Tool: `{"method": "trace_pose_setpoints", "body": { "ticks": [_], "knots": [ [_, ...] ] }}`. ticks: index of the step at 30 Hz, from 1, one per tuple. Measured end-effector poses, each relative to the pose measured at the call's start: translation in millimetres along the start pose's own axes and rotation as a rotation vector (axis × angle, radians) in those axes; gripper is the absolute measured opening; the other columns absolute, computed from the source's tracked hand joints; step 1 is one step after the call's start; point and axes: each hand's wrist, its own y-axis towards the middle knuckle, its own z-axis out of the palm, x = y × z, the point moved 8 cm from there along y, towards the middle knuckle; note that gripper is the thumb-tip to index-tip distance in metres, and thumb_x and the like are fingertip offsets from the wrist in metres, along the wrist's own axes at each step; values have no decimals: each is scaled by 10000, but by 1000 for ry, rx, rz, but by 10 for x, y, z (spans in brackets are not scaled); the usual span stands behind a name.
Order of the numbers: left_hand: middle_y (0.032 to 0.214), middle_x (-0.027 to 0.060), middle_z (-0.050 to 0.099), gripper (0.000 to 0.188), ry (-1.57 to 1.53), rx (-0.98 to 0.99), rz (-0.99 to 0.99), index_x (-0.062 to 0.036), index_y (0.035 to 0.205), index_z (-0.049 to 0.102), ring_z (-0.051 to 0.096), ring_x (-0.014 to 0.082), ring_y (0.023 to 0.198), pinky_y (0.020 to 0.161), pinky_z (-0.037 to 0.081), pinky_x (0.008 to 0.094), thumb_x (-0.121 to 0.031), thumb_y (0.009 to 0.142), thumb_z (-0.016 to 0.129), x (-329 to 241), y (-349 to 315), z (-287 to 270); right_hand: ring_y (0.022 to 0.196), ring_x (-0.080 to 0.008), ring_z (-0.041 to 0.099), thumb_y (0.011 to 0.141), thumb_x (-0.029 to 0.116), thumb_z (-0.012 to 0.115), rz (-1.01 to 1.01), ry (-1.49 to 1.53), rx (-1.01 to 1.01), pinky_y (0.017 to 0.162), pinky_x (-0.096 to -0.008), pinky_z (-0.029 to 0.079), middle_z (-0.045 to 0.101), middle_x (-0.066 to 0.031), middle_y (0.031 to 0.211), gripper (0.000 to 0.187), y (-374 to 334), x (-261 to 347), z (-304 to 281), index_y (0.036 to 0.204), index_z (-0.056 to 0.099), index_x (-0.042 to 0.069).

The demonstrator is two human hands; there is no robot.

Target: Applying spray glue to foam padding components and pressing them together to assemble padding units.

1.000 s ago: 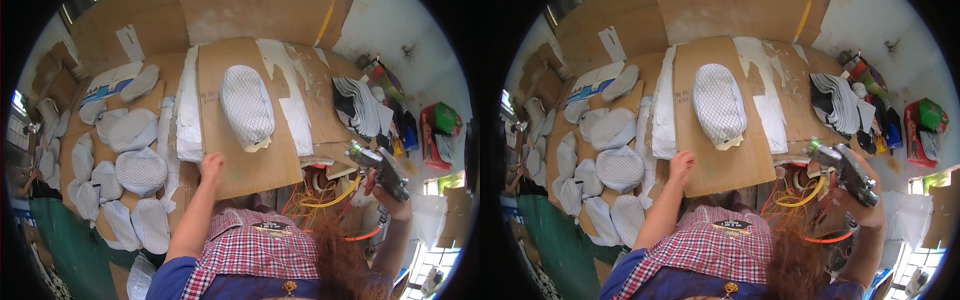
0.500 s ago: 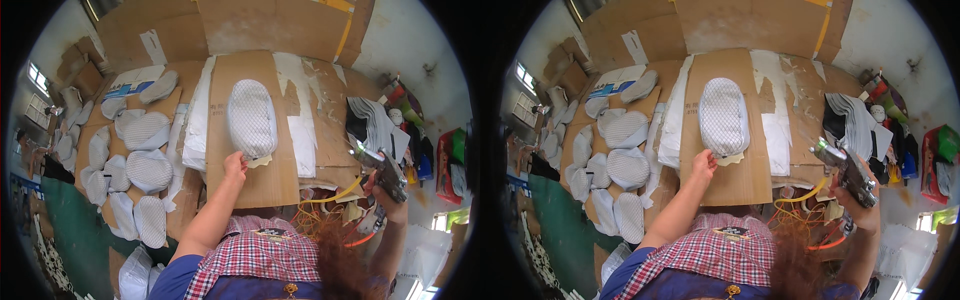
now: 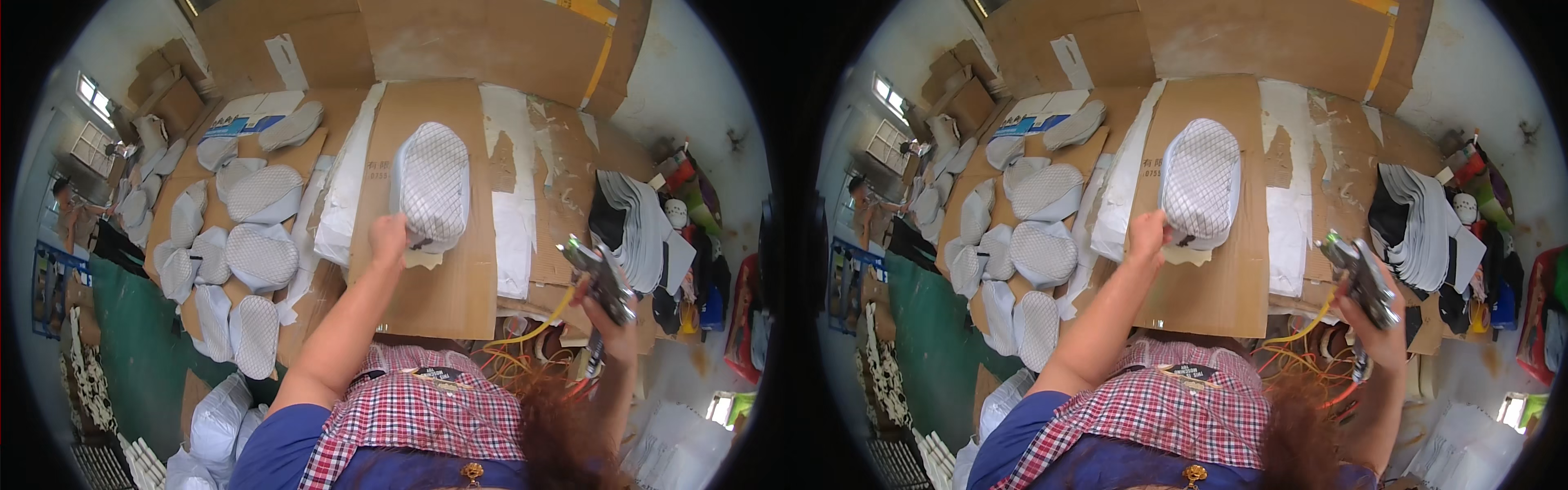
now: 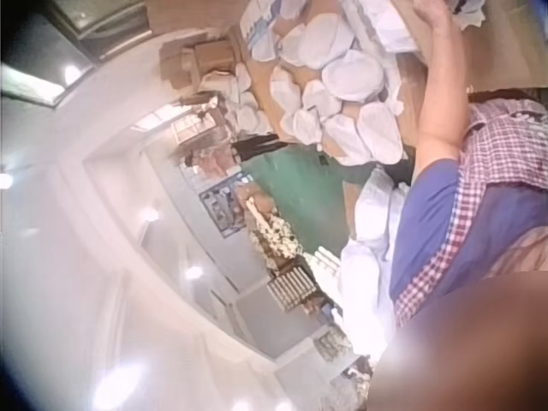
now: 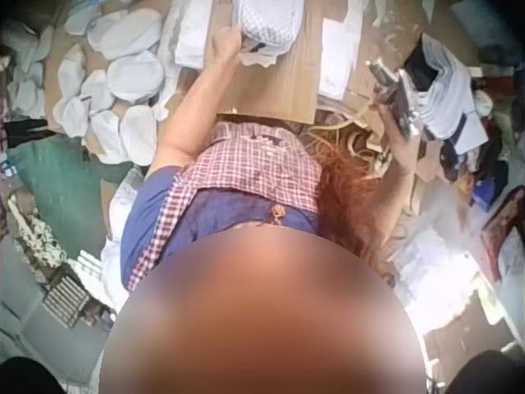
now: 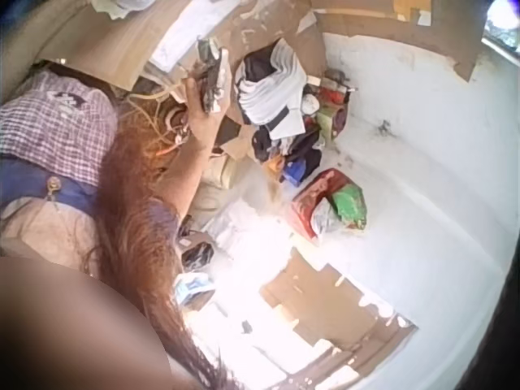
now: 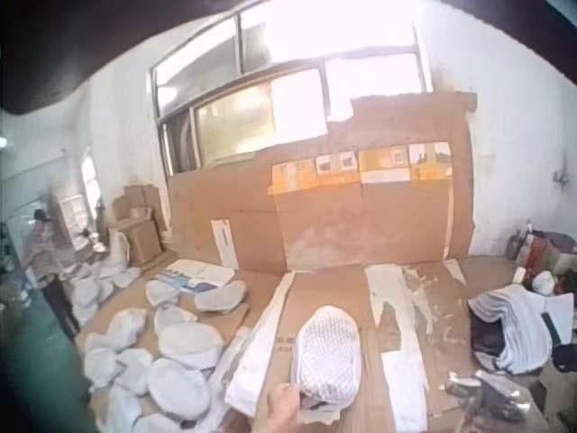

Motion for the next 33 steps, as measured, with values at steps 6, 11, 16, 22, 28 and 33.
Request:
{"method": "trace_pose_setpoints", "body": {
  "ticks": [6,11,16,22,28,33],
  "knots": [
    [775,77,546,99,-249,22,-232,-14,802,529,533,198,677,577,479,319,-84,738,501,-463,-86,145,874,-363,558,702,47,619,-116,-721,-228,725,-401,453,540,-228,1044,583,655,-1449,225,1241,397,69],
    [699,79,496,57,-335,-79,-398,-41,739,488,518,220,668,613,501,390,-6,694,493,52,12,-28,869,-358,549,683,154,662,-235,-951,-211,767,-407,448,564,-191,950,632,829,-2320,684,1225,384,-10],
    [664,70,474,50,-360,-166,-446,-43,720,466,514,213,645,594,498,383,-15,691,495,330,-74,-182,641,-211,575,750,143,647,562,342,-111,532,-314,449,560,-88,805,441,810,-3198,1604,1125,450,18],
    [644,68,467,34,-357,-133,-437,-39,696,447,499,190,578,495,456,311,-32,685,479,293,19,-149,471,-104,480,787,73,596,612,968,-241,377,-218,333,494,0,641,123,940,-3317,1705,875,510,74],
    [643,80,478,36,-347,-186,-413,-32,674,441,490,186,532,448,426,274,-48,685,470,145,110,-126,440,-86,451,770,97,625,539,1115,-166,375,-201,326,477,18,595,128,1068,-3120,1688,814,505,95],
    [636,77,470,30,-340,-154,-407,-30,677,444,488,185,531,446,424,276,-46,683,469,147,39,11,404,-82,427,765,91,615,499,948,-161,366,-209,335,470,16,563,107,1203,-3144,1531,765,508,83]
  ]
}}
